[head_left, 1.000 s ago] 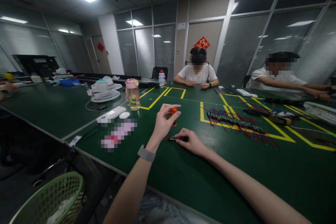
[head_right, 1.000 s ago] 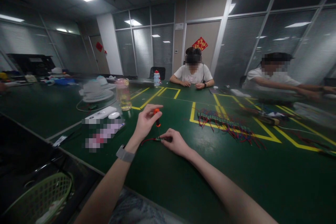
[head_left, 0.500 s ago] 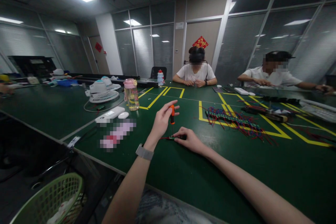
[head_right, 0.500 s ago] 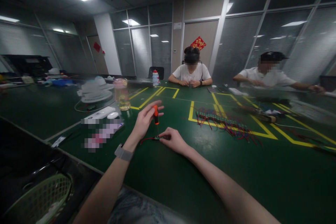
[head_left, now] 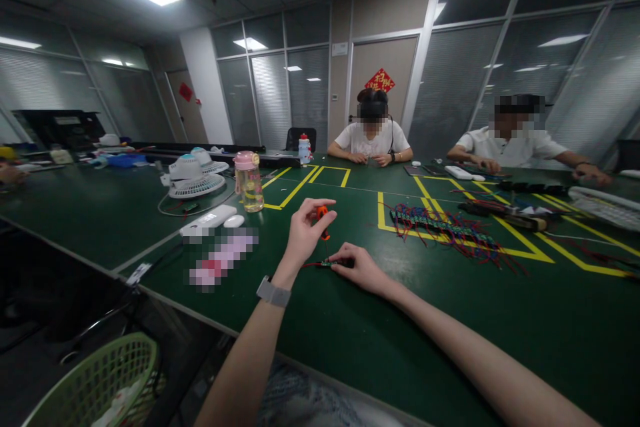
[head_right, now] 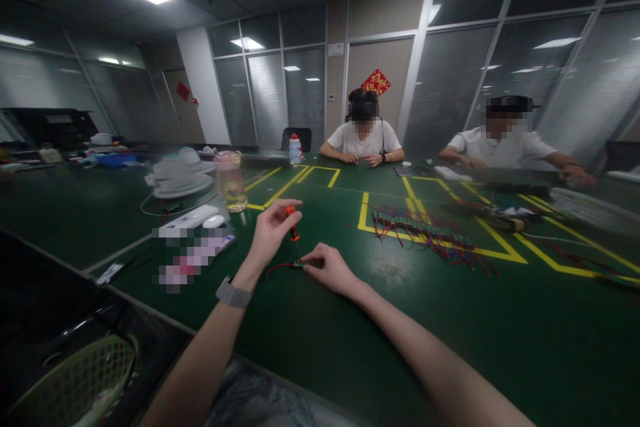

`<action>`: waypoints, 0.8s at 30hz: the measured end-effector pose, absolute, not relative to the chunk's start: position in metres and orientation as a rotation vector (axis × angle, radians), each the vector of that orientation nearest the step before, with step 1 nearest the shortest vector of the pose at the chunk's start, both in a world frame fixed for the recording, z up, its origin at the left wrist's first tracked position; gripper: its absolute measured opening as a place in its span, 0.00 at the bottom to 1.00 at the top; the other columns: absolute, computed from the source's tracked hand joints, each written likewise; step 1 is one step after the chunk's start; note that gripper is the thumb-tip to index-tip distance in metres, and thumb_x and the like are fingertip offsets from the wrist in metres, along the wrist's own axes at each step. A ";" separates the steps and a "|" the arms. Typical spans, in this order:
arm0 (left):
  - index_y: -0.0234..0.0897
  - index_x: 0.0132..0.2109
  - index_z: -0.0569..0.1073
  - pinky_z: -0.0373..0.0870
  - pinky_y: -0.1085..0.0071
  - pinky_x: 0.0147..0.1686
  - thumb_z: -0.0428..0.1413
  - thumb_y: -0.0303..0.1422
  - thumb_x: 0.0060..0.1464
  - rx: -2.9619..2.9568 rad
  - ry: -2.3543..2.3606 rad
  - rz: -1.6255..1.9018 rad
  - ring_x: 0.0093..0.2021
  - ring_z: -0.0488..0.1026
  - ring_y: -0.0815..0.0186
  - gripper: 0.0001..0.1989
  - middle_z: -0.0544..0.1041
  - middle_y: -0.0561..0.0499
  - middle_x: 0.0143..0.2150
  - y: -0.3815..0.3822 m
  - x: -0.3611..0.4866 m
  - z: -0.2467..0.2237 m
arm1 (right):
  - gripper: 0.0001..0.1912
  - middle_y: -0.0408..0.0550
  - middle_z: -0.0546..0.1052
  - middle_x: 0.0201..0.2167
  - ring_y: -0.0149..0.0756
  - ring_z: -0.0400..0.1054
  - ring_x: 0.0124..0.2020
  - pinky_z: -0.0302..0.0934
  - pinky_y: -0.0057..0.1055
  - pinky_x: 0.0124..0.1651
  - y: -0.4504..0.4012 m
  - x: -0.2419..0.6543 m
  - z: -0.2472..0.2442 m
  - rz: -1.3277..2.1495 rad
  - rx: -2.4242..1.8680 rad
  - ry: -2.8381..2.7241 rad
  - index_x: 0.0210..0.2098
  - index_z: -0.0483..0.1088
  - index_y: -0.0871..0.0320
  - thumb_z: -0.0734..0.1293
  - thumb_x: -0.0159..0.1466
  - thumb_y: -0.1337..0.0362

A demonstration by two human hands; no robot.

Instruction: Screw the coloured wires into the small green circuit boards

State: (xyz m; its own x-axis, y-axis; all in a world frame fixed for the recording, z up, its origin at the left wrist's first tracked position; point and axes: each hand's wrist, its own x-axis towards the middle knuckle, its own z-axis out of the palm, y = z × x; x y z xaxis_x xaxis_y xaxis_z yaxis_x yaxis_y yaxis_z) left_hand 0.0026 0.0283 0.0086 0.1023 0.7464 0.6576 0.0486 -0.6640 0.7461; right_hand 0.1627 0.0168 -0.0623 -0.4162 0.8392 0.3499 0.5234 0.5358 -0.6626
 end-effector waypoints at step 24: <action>0.41 0.46 0.76 0.65 0.68 0.50 0.53 0.37 0.56 1.773 0.724 1.629 0.51 0.68 0.63 0.13 0.70 0.47 0.51 0.032 -0.001 0.007 | 0.10 0.47 0.70 0.30 0.34 0.65 0.32 0.60 0.29 0.36 0.017 0.163 -0.064 0.588 -1.099 -2.116 0.39 0.78 0.59 0.67 0.58 0.69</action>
